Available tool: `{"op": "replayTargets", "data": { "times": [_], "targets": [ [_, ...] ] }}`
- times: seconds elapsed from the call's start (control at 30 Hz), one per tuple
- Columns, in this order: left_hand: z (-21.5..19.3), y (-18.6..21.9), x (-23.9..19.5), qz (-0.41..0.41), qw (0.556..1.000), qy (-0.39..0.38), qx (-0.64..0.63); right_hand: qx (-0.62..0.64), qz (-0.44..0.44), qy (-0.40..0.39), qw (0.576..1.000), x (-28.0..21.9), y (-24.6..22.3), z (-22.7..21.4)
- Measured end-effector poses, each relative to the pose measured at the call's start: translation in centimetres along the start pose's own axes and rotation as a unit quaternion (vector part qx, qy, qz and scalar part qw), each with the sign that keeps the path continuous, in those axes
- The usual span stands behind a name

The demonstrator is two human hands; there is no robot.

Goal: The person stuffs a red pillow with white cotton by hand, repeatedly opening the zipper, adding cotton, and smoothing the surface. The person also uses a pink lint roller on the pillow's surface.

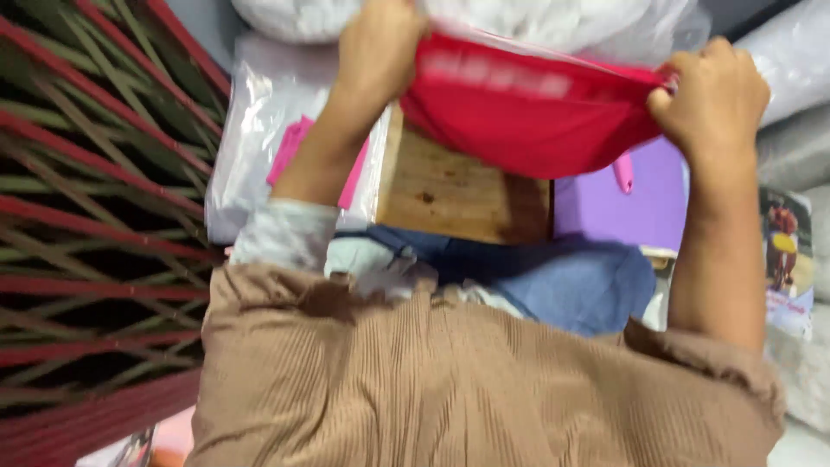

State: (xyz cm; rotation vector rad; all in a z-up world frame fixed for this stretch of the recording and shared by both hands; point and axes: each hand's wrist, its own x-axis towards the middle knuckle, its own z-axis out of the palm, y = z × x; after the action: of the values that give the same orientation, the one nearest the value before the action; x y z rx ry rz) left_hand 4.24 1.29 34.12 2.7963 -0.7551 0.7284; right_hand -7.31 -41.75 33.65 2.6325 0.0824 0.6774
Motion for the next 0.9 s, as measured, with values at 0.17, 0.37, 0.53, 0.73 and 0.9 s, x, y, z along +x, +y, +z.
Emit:
{"op": "replayTargets", "data": {
  "times": [0.17,0.37,0.53,0.73,0.9],
  "targets": [
    [2.4,2.1,-5.5,0.016,0.994,0.1,0.04,0.027,0.103,-0.075,0.991,-1.8,-2.9,-0.4],
    [4.1,2.2,-7.8,-0.073,0.991,-0.042,-0.102,0.178,0.146,-0.194,0.954,-3.5,-3.8,2.2],
    [7.7,3.0,-9.0,-0.203,0.734,-0.094,-0.641,0.553,0.232,-0.251,0.76,-4.4,-5.5,1.2],
    [6.4,3.5,-9.4,-0.322,0.37,-0.125,-0.862,0.837,0.306,-0.233,0.388,-5.4,-5.8,4.3],
    [7.3,1.4,-10.3,-0.305,0.231,-0.043,-0.923,0.92,0.301,-0.135,0.213,-5.3,-6.7,1.7]
  ]
}}
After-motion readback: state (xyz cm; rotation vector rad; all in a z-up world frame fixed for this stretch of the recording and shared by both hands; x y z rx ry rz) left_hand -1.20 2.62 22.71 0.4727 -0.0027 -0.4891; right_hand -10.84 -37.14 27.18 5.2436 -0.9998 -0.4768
